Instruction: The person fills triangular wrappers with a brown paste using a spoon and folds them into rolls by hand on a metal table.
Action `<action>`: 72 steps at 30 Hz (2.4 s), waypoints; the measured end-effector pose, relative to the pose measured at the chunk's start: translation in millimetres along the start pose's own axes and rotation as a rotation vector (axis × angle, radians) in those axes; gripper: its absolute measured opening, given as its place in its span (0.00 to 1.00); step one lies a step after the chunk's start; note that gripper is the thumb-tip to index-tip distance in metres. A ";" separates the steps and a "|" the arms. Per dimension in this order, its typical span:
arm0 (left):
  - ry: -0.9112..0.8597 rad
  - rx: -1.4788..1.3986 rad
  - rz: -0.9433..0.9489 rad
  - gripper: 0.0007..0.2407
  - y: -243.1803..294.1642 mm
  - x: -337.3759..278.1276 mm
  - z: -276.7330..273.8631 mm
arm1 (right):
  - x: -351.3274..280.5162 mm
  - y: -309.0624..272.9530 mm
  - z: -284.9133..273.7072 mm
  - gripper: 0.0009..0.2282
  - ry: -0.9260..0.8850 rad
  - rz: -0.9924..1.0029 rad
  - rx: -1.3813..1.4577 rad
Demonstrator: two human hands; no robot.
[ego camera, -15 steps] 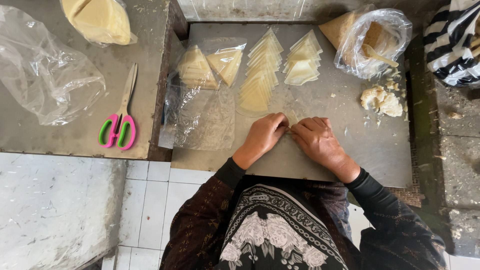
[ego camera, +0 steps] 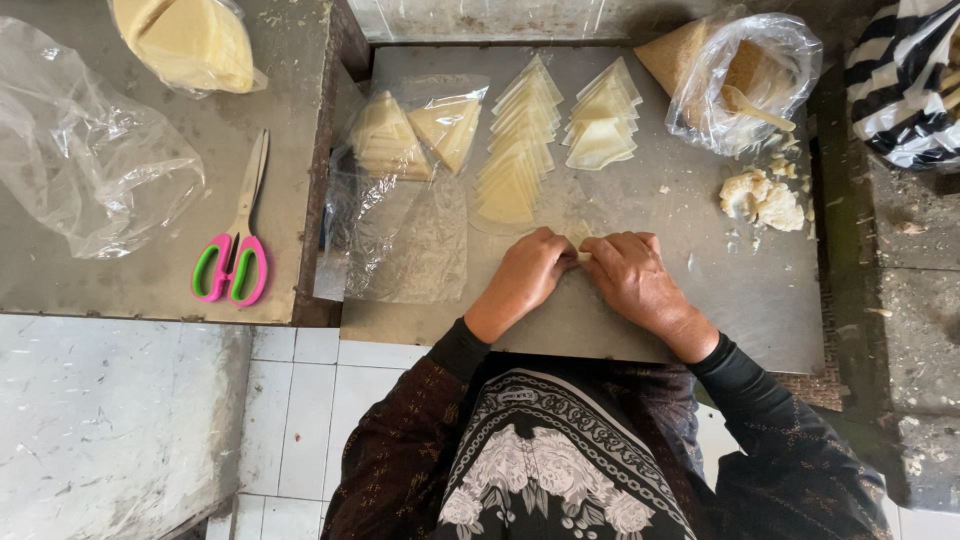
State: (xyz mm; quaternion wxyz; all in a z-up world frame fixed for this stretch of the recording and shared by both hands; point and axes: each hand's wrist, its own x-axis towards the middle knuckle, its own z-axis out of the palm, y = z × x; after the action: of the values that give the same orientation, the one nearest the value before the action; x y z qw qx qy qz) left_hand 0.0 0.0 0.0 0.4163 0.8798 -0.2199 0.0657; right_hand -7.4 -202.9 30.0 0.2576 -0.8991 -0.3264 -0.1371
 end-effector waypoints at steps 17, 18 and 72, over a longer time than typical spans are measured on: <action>-0.008 -0.057 -0.058 0.04 -1.8 6.8 -2.8 | 3.5 -0.7 4.9 0.05 -0.007 -0.036 -0.110; 0.009 -0.045 -0.040 0.04 -2.7 6.5 -0.7 | 3.3 -0.5 4.3 0.06 -0.010 -0.032 -0.104; 0.198 -0.007 -0.083 0.05 1.7 9.3 5.9 | -1.4 -8.3 6.5 0.18 0.062 -0.043 -0.318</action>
State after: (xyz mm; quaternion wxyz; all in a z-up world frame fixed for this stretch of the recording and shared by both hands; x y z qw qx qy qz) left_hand 7.1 -8.5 0.2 0.4416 0.8758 -0.1415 0.1342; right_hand -13.4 -194.6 27.1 0.1189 -0.9167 -0.3115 -0.2204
